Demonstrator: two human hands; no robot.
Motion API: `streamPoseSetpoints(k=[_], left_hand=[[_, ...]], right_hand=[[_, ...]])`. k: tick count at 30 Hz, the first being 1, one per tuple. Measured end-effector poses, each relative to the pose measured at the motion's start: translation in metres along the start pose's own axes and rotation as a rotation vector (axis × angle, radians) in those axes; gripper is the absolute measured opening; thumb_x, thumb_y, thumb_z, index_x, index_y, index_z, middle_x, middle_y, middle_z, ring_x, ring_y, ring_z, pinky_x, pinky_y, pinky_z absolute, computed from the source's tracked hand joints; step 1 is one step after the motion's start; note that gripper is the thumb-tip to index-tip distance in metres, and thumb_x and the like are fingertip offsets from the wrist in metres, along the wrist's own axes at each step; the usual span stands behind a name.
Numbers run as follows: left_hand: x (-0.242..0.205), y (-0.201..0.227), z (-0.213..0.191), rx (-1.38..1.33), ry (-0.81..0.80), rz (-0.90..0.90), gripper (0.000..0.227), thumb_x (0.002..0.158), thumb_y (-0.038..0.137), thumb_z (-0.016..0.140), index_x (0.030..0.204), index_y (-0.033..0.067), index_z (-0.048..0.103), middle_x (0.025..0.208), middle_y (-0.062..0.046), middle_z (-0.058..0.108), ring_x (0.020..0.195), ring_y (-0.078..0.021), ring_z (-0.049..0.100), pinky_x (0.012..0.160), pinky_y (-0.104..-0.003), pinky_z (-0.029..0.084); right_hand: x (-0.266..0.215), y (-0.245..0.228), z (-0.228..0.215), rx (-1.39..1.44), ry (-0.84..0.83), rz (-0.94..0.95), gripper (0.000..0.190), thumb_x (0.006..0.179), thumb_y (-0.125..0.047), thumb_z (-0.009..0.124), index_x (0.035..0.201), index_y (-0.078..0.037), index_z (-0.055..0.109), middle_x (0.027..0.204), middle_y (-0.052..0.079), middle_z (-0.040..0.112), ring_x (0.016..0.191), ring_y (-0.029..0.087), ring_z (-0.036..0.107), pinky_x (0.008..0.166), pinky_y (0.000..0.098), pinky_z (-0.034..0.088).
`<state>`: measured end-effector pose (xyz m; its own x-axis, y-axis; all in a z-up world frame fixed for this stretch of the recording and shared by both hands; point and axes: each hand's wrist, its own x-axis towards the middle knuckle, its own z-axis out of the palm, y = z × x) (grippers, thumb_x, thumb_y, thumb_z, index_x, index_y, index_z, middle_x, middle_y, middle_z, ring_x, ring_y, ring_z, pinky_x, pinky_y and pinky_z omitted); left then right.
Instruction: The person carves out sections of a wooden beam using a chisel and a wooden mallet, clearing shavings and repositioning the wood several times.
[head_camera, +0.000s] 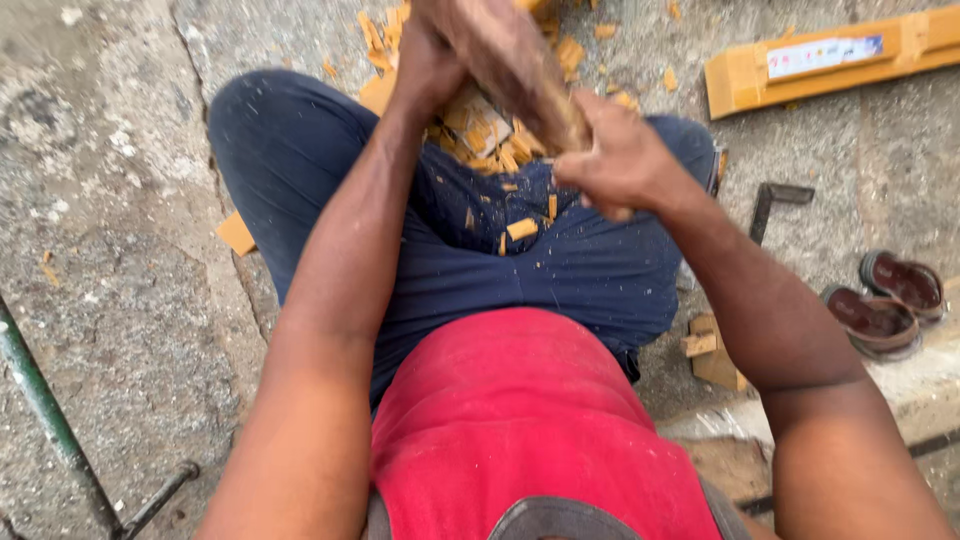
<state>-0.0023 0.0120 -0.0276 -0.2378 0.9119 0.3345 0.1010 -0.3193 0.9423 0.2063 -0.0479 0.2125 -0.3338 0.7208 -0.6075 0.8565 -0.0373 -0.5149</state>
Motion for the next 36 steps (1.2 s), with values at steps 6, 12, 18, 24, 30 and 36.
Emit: streamPoseSetpoints(k=[6,12,18,24,30,36], left_hand=[[-0.001,-0.009,-0.004,0.171,-0.159,-0.174,0.018,0.073,-0.008,0.070,0.090,-0.0005,0.072,0.083,-0.011,0.077,0.079,-0.0212,0.075,0.071,-0.035,0.059],[0.000,-0.012,-0.007,0.119,-0.099,0.001,0.016,0.092,0.006,0.081,0.102,-0.0003,0.071,0.096,-0.009,0.076,0.091,-0.0232,0.074,0.080,-0.037,0.059],[0.004,0.060,-0.012,0.027,-0.067,0.328,0.023,0.085,-0.002,0.081,0.104,-0.0044,0.068,0.099,-0.015,0.073,0.089,-0.0294,0.072,0.081,-0.041,0.056],[0.002,0.070,-0.032,0.001,-0.128,-0.037,0.025,0.071,-0.014,0.057,0.085,0.0055,0.063,0.081,-0.004,0.068,0.069,-0.0147,0.067,0.058,-0.030,0.058],[0.001,0.054,-0.023,0.072,-0.148,-0.026,0.023,0.066,-0.012,0.060,0.081,0.0054,0.063,0.070,-0.003,0.061,0.063,-0.0154,0.061,0.056,-0.032,0.048],[-0.001,0.046,-0.022,0.191,-0.127,0.080,0.019,0.070,-0.011,0.059,0.079,0.0052,0.062,0.070,-0.004,0.061,0.065,-0.0182,0.060,0.060,-0.035,0.047]], right_hand=[[-0.027,-0.001,-0.019,0.091,0.211,-0.391,0.047,0.080,-0.009,0.070,0.122,0.000,0.050,0.085,0.014,0.065,0.064,0.019,0.068,0.053,0.0342,0.057],[0.014,0.009,0.015,-0.059,0.154,-0.219,0.057,0.083,-0.009,0.069,0.135,-0.002,0.047,0.083,0.012,0.066,0.059,0.023,0.065,0.050,0.0385,0.056],[-0.007,0.025,0.014,0.257,0.061,-0.191,0.045,0.076,-0.005,0.072,0.117,0.000,0.053,0.079,0.009,0.064,0.055,0.017,0.066,0.046,0.0325,0.057],[-0.037,0.026,-0.014,0.458,0.097,-0.361,0.051,0.080,0.006,0.070,0.127,0.002,0.051,0.083,0.008,0.063,0.060,0.016,0.067,0.052,0.0306,0.060],[-0.052,0.019,-0.017,0.506,0.133,-0.402,0.051,0.080,0.008,0.071,0.127,0.004,0.052,0.086,0.008,0.064,0.063,0.015,0.066,0.055,0.0286,0.056],[-0.058,0.016,-0.016,0.445,0.146,-0.414,0.052,0.079,0.006,0.073,0.128,0.004,0.054,0.087,0.008,0.065,0.066,0.013,0.066,0.057,0.0273,0.056]])
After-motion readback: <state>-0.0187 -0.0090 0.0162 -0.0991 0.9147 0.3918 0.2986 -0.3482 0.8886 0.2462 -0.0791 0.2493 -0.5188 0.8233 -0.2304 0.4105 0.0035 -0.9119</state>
